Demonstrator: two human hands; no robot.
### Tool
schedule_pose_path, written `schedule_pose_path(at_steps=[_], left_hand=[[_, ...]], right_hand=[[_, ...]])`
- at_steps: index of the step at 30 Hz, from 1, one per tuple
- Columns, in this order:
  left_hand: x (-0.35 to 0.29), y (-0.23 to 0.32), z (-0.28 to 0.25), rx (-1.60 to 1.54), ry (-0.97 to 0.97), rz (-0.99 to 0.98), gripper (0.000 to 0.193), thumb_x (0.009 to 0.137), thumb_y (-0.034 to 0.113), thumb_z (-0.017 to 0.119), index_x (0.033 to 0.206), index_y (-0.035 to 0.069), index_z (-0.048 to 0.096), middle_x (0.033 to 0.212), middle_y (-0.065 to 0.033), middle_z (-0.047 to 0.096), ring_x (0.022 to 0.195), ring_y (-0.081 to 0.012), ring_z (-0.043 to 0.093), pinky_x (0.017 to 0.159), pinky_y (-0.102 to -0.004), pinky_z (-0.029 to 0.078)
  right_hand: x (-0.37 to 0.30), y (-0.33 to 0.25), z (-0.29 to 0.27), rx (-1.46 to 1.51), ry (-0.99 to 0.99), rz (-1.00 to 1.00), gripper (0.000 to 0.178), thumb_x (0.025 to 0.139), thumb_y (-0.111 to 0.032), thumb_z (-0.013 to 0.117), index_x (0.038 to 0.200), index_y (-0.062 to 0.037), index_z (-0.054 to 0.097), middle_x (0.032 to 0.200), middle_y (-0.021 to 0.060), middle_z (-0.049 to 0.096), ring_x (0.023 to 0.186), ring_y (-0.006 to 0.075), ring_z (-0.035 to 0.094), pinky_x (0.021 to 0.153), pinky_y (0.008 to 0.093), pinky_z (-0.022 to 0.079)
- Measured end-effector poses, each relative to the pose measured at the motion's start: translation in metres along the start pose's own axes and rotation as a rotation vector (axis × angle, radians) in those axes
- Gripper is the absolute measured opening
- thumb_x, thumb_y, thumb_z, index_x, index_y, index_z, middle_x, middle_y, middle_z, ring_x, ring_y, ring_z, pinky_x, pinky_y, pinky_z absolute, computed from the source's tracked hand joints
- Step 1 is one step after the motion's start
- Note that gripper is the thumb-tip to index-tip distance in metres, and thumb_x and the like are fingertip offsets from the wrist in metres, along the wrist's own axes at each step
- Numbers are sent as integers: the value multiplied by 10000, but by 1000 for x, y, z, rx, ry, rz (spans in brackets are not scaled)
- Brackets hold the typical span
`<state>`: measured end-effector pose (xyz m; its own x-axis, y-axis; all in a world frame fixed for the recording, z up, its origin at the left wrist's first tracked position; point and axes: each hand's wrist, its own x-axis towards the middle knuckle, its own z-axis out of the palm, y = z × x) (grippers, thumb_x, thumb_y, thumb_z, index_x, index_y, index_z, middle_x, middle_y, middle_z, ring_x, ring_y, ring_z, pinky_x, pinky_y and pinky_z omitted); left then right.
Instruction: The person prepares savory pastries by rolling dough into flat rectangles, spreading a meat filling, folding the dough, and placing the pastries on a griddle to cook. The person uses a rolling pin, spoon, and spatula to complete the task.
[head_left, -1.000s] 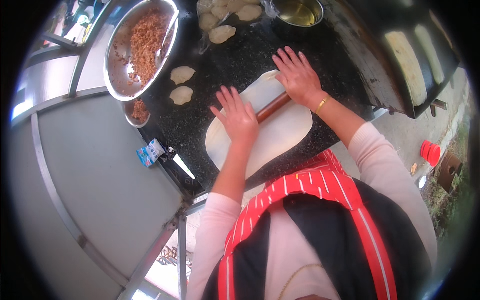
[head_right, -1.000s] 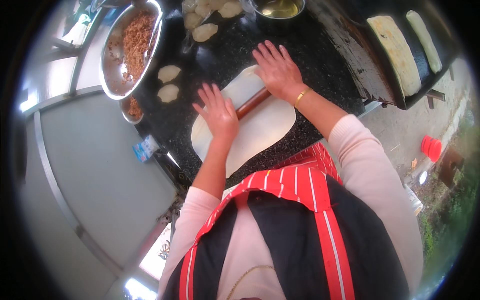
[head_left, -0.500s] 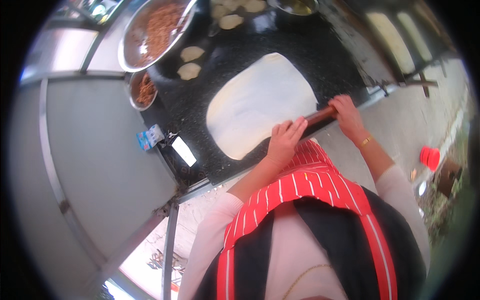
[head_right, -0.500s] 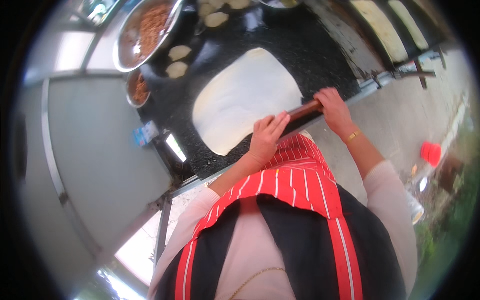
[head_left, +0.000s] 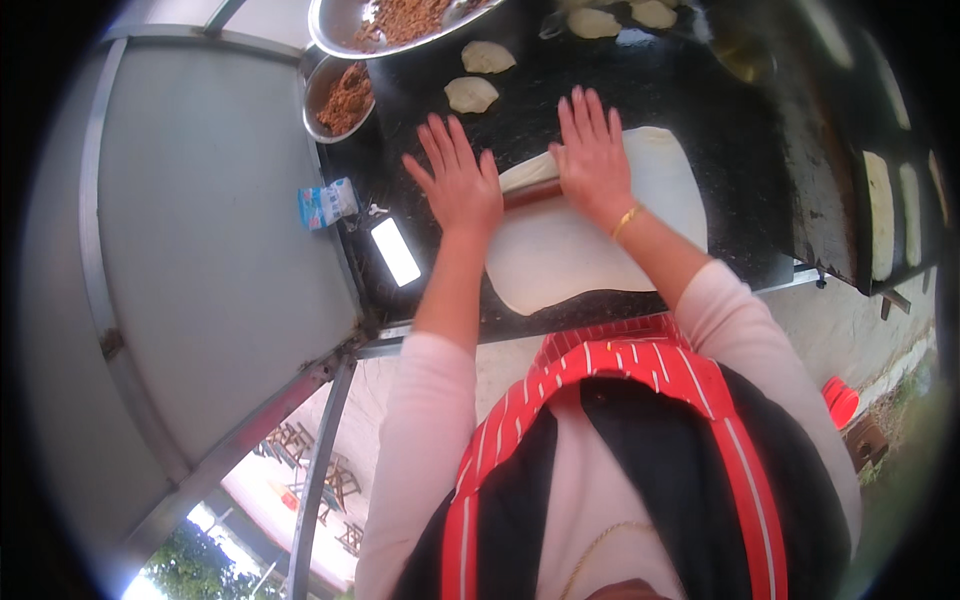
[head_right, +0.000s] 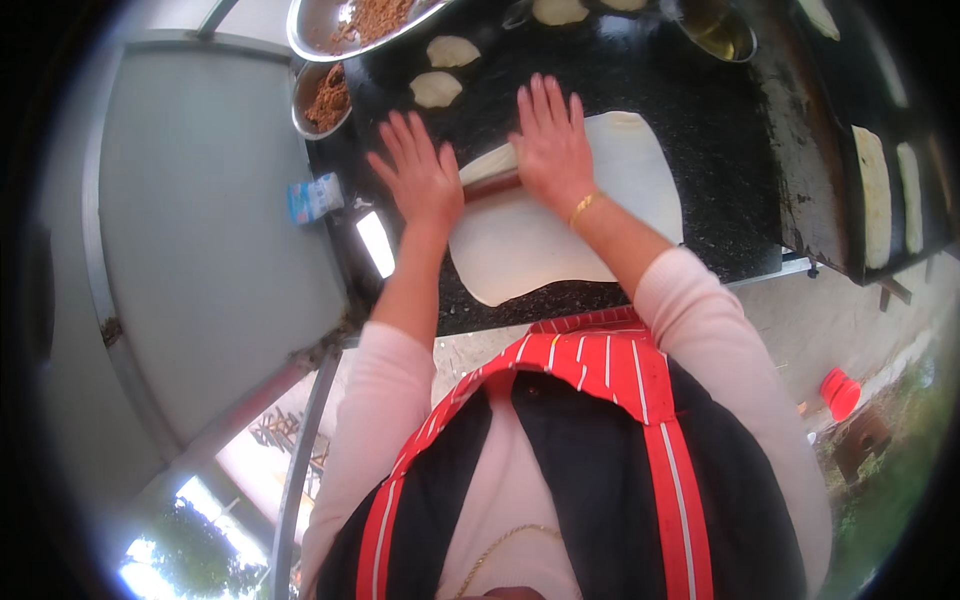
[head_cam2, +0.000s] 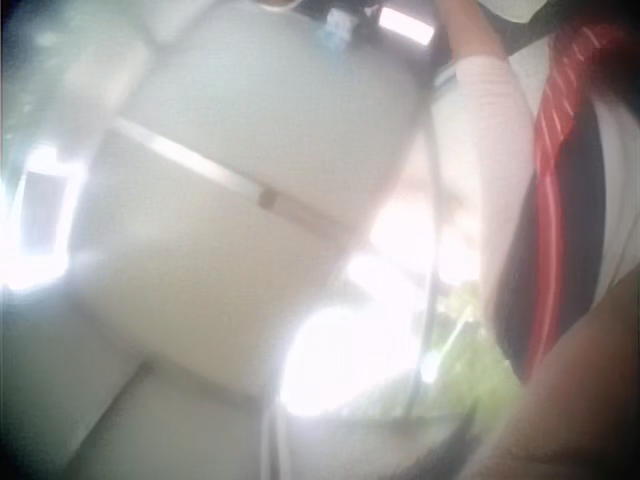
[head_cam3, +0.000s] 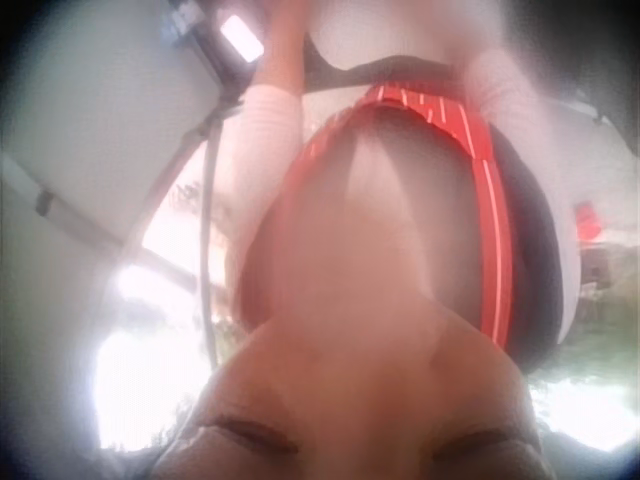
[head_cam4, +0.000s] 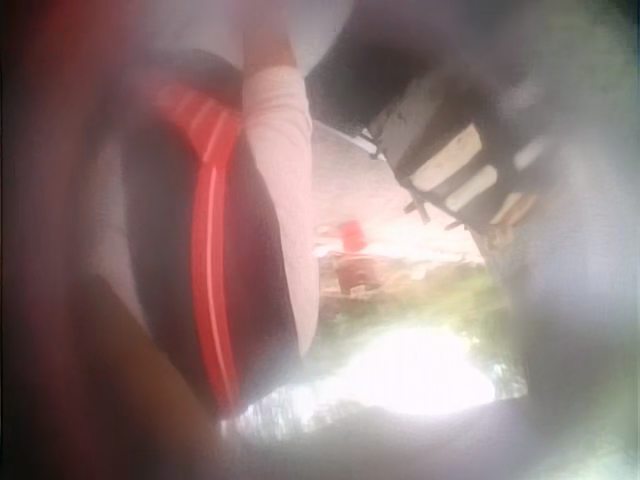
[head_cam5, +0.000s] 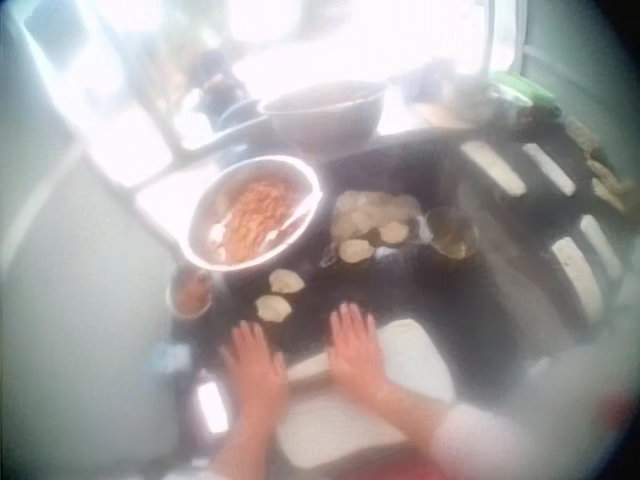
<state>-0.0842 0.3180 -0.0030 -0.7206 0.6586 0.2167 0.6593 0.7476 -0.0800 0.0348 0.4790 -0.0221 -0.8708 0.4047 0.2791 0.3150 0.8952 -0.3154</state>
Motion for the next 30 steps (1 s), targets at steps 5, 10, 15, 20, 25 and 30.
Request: schedule_pose_path(at_steps=[5, 10, 15, 20, 25, 30], left_hand=[[-65, 0, 8, 64, -255, 26, 689, 1020, 378, 466, 1599, 42, 302, 1696, -178, 205, 1571, -357, 171, 1226, -651, 35], [39, -19, 11, -117, 51, -8, 687, 983, 380, 528, 1571, 61, 372, 1681, -182, 250, 1559, -387, 199, 1197, -701, 42], [-70, -39, -11, -213, -214, 250, 537, 983, 298, 561, 1490, 125, 527, 1643, -174, 347, 1550, -374, 247, 1218, -652, 69], [-64, -54, -25, -441, -132, 560, 501, 974, 285, 587, 1444, 113, 577, 1624, -150, 393, 1538, -355, 292, 1240, -591, 87], [7, 47, -26, -567, -104, 1007, 598, 1026, 396, 514, 1556, 131, 439, 1677, -70, 312, 1580, -266, 185, 1273, -541, 28], [13, 54, 8, -371, -264, 1076, 619, 1025, 446, 496, 1569, 162, 418, 1678, -38, 311, 1580, -249, 175, 1264, -589, 10]], right_hand=[[-52, -3, -8, 62, -286, -25, 591, 999, -278, 529, 1508, 8, 438, 1606, 215, 383, 1530, 347, 285, 1227, 535, 217], [35, 0, 14, -22, -1, 15, 576, 1008, -293, 534, 1505, -14, 451, 1604, 195, 397, 1519, 337, 313, 1220, 538, 235], [-76, -35, -19, 93, -219, -152, 533, 964, -187, 573, 1461, -15, 486, 1515, 187, 491, 1415, 360, 448, 1162, 542, 321], [-139, -63, -24, 276, -373, 64, 575, 902, -93, 618, 1448, 3, 466, 1190, 193, 588, 1049, 369, 569, 956, 479, 454], [-158, -94, -21, 141, 59, 362, 650, 841, -41, 681, 1446, 26, 454, 1192, 208, 567, 1051, 390, 553, 961, 466, 454], [-154, -122, -8, 17, 87, 437, 628, 852, -55, 663, 1440, 38, 466, 1223, 208, 551, 1090, 385, 536, 983, 473, 430]])
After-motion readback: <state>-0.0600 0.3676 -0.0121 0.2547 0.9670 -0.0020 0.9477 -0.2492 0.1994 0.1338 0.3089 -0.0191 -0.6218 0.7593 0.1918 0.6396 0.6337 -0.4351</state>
